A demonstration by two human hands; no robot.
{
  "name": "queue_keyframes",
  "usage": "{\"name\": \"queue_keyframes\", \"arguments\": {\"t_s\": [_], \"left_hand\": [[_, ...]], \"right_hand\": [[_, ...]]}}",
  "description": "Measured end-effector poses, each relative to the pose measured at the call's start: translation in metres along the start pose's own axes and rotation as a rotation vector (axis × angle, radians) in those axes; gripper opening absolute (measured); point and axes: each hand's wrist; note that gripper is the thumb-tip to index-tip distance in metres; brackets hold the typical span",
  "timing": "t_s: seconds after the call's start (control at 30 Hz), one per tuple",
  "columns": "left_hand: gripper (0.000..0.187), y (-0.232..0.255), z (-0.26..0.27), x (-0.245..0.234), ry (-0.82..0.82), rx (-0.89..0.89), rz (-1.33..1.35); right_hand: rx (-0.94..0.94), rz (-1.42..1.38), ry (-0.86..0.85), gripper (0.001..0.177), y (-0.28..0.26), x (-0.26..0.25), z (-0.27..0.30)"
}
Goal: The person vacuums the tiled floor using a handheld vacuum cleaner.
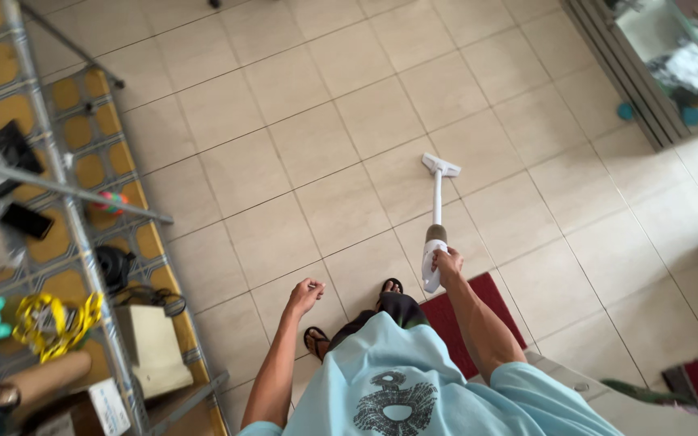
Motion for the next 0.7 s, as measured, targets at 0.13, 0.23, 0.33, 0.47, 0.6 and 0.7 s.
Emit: {"name": "queue_keyframes", "arguments": {"t_s": [0.13,0.23,0.33,0.47,0.6,0.7], "left_hand": [[0.032,-0.027,0.016,-0.026,0.024,-0.001,0.005],[0.032,-0.046,0.032,-0.045,0.055,-0.012,0.0],[0.032,-0.057,0.042,-0.061,0.103,-0.028,-0.076],[0.032,-0.076,0.059,-0.076,0.157,0.019,-0.06],[0.033,-0.093,0.074,-0.086,0.166,-0.015,0.016],[0.033,-0.105,0.087,-0.091,0.192,-0.042,0.043]], "right_hand": [[0.006,0.012,-0.037,0.049,0.017,0.024,0.015],[0.004,0.013,-0.068,0.053,0.032,0.041,0.028],[0.009,0.035,-0.08,0.057,0.042,0.058,0.039],[0.005,0.1,-0.118,0.06,0.059,0.077,0.055],[-0.002,0.149,-0.175,0.061,0.074,0.095,0.068],[0.003,0.209,-0.197,0.067,0.084,0.11,0.077]]}}
Point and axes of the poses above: each hand's wrist, its own z-axis away from the middle knuckle, its own x-axis out of the palm, y = z × x, and after that the axes turned 3 degrees about x, right-handed
